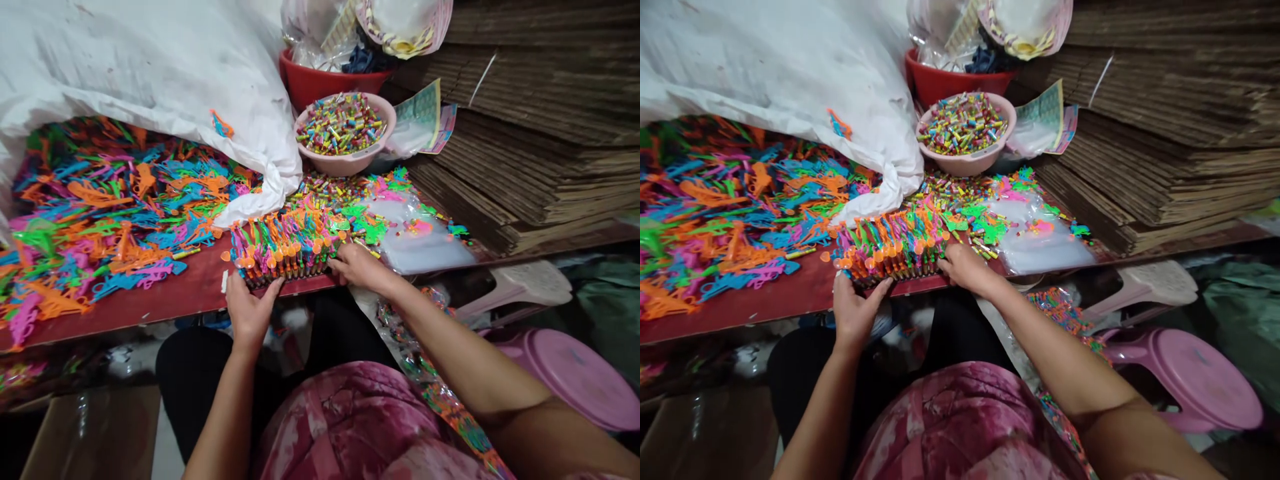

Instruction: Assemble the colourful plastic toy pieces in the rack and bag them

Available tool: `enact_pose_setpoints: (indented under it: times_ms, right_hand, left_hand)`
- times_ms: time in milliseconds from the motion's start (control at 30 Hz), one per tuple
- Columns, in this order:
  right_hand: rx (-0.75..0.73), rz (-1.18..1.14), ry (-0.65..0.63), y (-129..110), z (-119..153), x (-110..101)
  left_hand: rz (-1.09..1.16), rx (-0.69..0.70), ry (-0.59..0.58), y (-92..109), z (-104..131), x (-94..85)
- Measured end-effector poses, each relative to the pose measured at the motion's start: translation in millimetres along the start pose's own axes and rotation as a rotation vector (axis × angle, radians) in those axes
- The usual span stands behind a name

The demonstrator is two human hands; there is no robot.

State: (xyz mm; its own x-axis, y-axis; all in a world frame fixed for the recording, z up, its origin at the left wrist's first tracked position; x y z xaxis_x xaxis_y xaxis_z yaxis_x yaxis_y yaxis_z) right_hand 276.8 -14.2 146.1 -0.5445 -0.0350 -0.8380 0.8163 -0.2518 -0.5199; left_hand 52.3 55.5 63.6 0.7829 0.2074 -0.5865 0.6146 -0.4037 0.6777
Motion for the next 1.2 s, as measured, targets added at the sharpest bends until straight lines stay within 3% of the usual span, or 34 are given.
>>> enact_pose_setpoints:
  times_ms: [133,433,767,967,1200]
  right_hand:
    - [-0.016,0.023,-0.023,1,-2,0]
    - [-0.081,0.315,0.053,2,-6,16]
    - [-0.128,0.032,0.025,10,-2,18]
    - [-0.077,-0.089,0.177,18,3,25]
    - [-0.029,-0.025,0.064,17,3,29]
  left_hand:
    - [0.002,0.002,0.011,-3,1,1.8]
    - [-0.046,0.007,-0.004,-3,0,1.8]
    - [0.003,0.002,-0.018,-9,0,0.6]
    - [0.104,-0.036,-0.021,-18,0,3.7]
    - [0.061,-0.039,-0.061,-19,2,3.2]
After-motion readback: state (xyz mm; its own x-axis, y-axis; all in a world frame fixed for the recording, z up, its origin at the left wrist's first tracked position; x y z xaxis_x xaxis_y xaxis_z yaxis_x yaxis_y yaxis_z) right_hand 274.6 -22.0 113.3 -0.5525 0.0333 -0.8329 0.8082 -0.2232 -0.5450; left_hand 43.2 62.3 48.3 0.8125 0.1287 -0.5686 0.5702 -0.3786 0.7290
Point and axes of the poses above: each hand's wrist, its own z-axis away from the middle knuckle, its own x-axis out of the palm, y = z × x, the point moved 3 cm from there along -z, towards the middle knuckle, and after that the axes turned 10 degrees about -z, right-handed, at the moved point
